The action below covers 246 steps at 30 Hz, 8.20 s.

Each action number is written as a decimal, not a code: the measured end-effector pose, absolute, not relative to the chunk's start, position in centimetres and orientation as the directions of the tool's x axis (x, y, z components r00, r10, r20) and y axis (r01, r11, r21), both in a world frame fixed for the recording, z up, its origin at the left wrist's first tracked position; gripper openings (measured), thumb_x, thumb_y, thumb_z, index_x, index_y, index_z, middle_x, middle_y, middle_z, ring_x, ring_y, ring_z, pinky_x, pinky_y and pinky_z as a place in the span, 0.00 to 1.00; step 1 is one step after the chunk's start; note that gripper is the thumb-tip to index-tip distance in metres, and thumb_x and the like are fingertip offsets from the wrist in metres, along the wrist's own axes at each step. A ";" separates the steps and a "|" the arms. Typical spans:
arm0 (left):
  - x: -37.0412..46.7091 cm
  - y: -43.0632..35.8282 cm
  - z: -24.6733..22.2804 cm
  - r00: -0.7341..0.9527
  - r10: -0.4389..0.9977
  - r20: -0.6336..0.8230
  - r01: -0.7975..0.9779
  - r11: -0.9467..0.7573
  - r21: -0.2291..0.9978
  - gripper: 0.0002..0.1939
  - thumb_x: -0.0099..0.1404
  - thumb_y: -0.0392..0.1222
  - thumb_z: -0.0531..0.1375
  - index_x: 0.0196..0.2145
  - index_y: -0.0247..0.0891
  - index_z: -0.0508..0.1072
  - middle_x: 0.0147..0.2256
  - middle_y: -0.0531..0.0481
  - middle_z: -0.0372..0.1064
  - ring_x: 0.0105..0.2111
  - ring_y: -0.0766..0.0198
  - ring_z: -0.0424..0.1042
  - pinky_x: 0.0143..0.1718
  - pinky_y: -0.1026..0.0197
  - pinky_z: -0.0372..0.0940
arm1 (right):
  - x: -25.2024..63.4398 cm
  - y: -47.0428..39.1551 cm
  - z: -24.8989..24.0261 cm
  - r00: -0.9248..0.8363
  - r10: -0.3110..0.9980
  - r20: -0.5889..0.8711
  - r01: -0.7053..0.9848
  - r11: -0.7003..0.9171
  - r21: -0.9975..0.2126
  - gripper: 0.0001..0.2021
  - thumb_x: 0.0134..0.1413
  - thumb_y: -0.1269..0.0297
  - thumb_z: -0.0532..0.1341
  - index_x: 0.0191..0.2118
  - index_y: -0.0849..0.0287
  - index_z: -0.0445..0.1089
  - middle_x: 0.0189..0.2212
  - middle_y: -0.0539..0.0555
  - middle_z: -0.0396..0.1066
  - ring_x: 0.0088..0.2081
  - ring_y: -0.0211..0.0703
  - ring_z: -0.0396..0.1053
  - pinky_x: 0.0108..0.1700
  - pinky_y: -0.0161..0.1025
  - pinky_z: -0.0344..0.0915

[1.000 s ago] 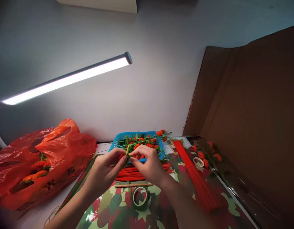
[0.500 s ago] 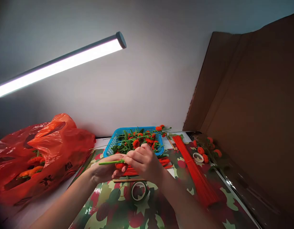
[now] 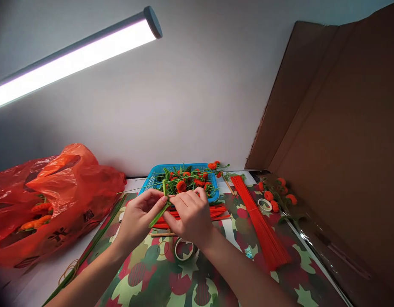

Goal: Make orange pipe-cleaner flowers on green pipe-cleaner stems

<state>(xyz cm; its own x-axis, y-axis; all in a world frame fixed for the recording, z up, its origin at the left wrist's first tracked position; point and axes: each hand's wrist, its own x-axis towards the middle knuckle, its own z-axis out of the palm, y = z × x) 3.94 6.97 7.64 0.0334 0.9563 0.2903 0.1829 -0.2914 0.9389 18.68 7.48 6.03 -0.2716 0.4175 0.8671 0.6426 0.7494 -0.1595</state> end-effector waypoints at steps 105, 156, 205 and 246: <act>2.1 8.5 6.9 0.255 0.941 0.225 0.040 -0.242 0.969 0.19 0.63 0.48 0.59 0.50 0.42 0.71 0.46 0.46 0.71 0.37 0.63 0.72 0.40 0.61 0.70 | 22.8 8.8 9.3 -0.509 0.620 0.597 0.446 0.783 -0.434 0.08 0.52 0.70 0.64 0.40 0.55 0.70 0.38 0.50 0.74 0.40 0.41 0.69 0.45 0.40 0.59; 0.8 8.7 5.7 0.517 0.446 0.731 0.560 -0.822 0.106 0.09 0.66 0.33 0.55 0.42 0.38 0.72 0.46 0.41 0.74 0.44 0.58 0.74 0.44 0.57 0.70 | 19.8 8.4 7.2 -0.303 0.945 0.120 0.150 0.171 -0.974 0.16 0.51 0.51 0.61 0.27 0.60 0.63 0.25 0.47 0.62 0.27 0.34 0.58 0.30 0.34 0.55; 2.4 7.4 7.8 0.380 0.836 0.397 0.251 -0.506 0.825 0.08 0.66 0.40 0.56 0.29 0.37 0.68 0.34 0.47 0.69 0.31 0.66 0.68 0.30 0.65 0.65 | 20.0 8.1 8.2 -0.173 0.900 0.399 0.222 0.431 -0.875 0.05 0.50 0.65 0.63 0.27 0.59 0.74 0.24 0.51 0.73 0.28 0.39 0.69 0.33 0.36 0.65; 1.8 7.7 8.1 0.441 0.897 -0.041 0.068 0.012 0.998 0.11 0.60 0.47 0.63 0.30 0.37 0.69 0.28 0.56 0.62 0.24 0.74 0.58 0.23 0.71 0.57 | 21.6 7.7 8.8 -0.523 0.463 0.716 0.333 0.884 -0.328 0.05 0.52 0.74 0.59 0.32 0.57 0.67 0.26 0.49 0.70 0.28 0.36 0.65 0.38 0.38 0.62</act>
<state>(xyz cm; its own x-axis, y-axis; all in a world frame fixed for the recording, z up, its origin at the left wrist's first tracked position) 1.84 7.66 8.13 0.4409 0.8966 -0.0414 0.0683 0.0125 0.9976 21.60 7.66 8.75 -0.5228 0.4630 0.7158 0.3334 0.8838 -0.3282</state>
